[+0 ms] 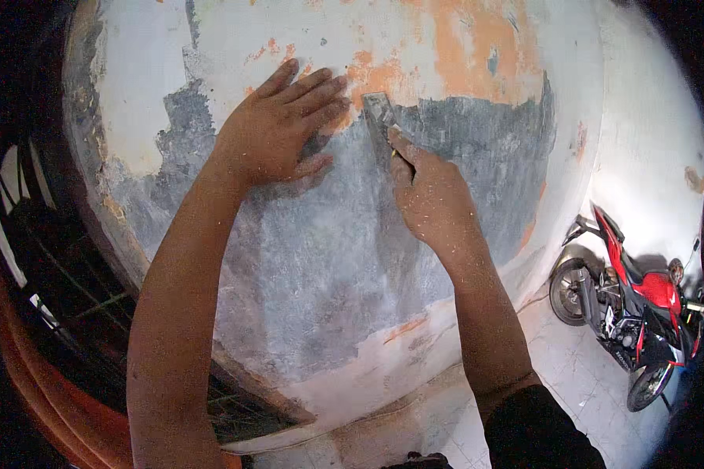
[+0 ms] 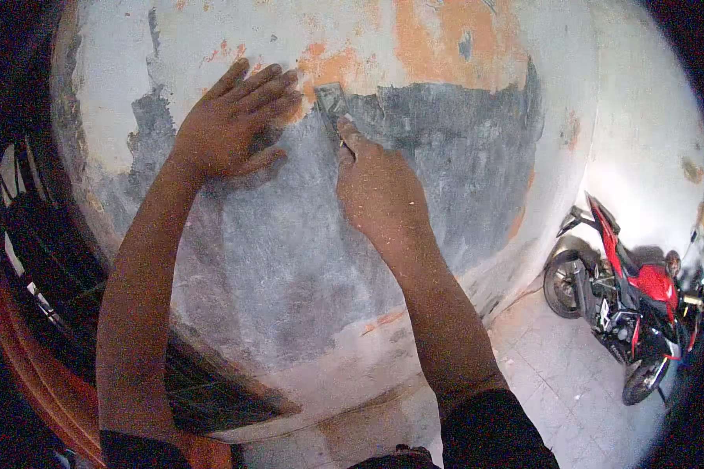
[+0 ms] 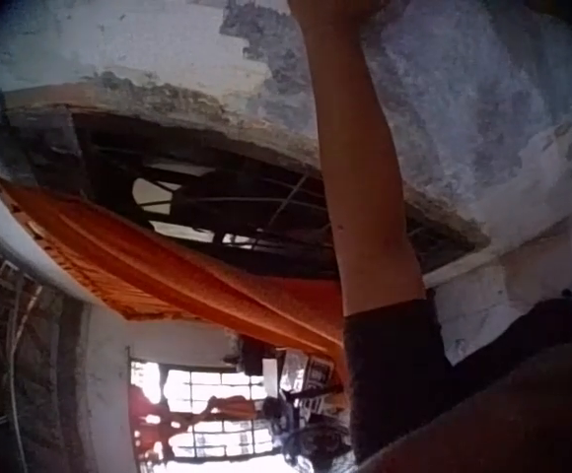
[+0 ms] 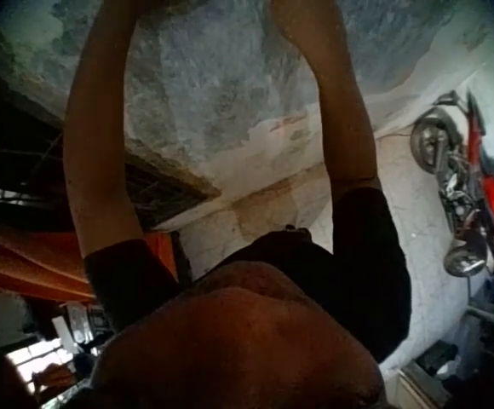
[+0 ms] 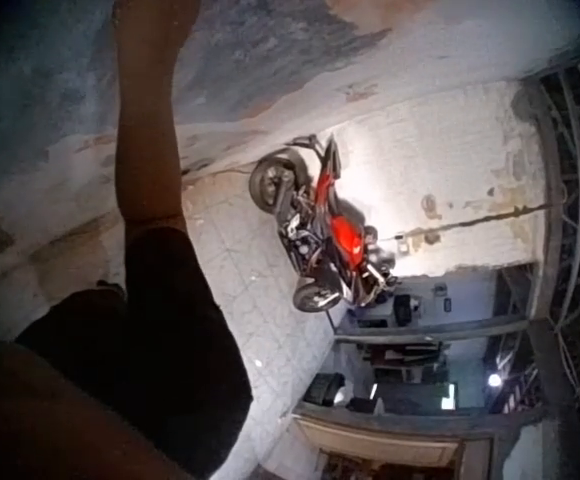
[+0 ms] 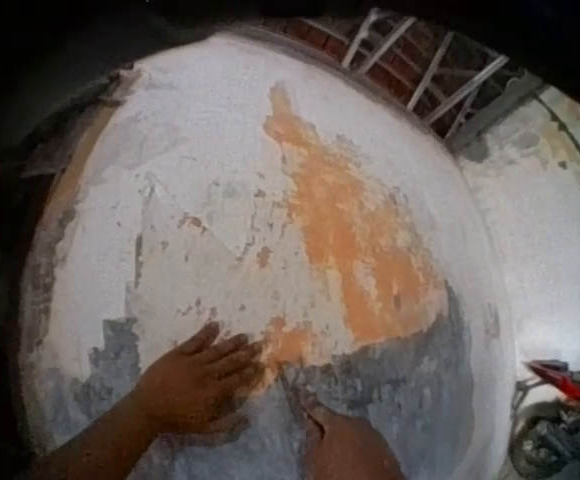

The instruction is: Scrape old paint and plaster off a wall using a putty knife.

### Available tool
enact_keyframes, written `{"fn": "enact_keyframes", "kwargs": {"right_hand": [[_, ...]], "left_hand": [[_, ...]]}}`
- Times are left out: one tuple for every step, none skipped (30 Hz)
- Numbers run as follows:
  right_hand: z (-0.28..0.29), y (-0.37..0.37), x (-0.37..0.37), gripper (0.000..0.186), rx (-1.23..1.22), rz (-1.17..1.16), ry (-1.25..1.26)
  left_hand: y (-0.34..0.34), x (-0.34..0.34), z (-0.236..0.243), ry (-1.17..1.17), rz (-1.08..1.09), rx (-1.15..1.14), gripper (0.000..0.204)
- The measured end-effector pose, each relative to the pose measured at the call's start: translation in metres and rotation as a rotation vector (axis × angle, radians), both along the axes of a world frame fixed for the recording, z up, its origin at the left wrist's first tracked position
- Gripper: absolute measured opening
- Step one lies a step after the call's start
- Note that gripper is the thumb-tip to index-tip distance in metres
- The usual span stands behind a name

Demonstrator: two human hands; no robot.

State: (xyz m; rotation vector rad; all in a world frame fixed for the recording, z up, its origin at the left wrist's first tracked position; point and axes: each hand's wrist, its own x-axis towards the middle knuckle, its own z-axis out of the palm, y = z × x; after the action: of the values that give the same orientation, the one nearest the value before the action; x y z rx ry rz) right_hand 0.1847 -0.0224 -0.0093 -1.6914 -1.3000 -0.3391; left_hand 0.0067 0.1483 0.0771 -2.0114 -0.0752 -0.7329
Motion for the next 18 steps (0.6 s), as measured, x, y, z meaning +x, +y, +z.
{"fn": "enact_keyframes", "kwargs": {"right_hand": [[0.002,-0.001,-0.001,0.041,0.024,0.022,0.013],[-0.001,-0.005,-0.001,0.041,0.023,0.026,0.013],[-0.009,-0.011,-0.002,0.041,-0.021,0.019,-0.017],[-0.013,-0.013,-0.002,0.040,-0.066,0.013,-0.046],[-0.014,-0.008,-0.004,0.040,-0.066,0.015,-0.045],[-0.015,-0.001,-0.006,0.040,-0.033,0.017,-0.039],[-0.014,0.001,-0.009,0.040,0.004,0.018,-0.032],[-0.008,0.004,-0.010,0.040,0.008,0.021,-0.029],[0.002,0.008,-0.007,0.040,0.056,0.023,-0.028],[0.008,0.009,-0.004,0.040,0.104,0.025,-0.029],[0.009,0.001,-0.004,0.040,0.105,0.014,-0.030],[0.006,-0.006,-0.004,0.040,0.033,0.014,0.000],[0.002,-0.010,-0.009,0.041,-0.034,0.028,0.028],[-0.008,-0.006,-0.012,0.041,-0.031,0.041,0.028],[-0.018,-0.003,-0.013,0.041,-0.041,0.025,-0.013],[-0.024,0.000,-0.013,0.041,-0.051,0.009,-0.055],[-0.024,0.005,-0.010,0.041,-0.050,0.010,-0.057],[-0.016,0.004,-0.008,0.041,-0.020,0.016,-0.045]], "left_hand": [[-0.001,-0.002,0.000,-0.004,0.009,-0.003,0.073],[-0.001,-0.002,0.000,-0.004,0.013,-0.004,0.073],[0.000,-0.001,-0.001,-0.003,0.013,0.001,0.074],[0.002,-0.001,-0.001,-0.001,0.013,0.005,0.074],[0.004,-0.002,-0.002,0.000,0.015,0.004,0.074],[0.007,-0.003,-0.003,0.001,0.021,0.004,0.074],[0.004,-0.004,-0.001,0.004,0.027,0.007,0.074],[0.002,-0.005,0.000,0.007,0.030,0.011,0.074],[0.003,-0.003,0.001,-0.002,0.006,0.017,0.074],[0.004,0.000,0.002,-0.011,-0.018,0.023,0.074],[0.003,0.004,0.002,-0.012,-0.029,0.025,0.074],[0.004,0.006,-0.002,-0.013,-0.005,0.000,0.075],[0.004,0.001,-0.002,-0.015,0.033,-0.020,0.075],[0.006,-0.005,-0.002,-0.015,0.045,-0.017,0.075],[0.007,-0.005,-0.002,-0.027,0.024,0.019,0.076],[0.008,-0.005,-0.003,-0.039,0.002,0.054,0.076],[0.008,-0.006,-0.002,-0.041,0.004,0.055,0.076],[0.005,-0.002,-0.003,-0.035,0.016,0.043,0.075]]}}
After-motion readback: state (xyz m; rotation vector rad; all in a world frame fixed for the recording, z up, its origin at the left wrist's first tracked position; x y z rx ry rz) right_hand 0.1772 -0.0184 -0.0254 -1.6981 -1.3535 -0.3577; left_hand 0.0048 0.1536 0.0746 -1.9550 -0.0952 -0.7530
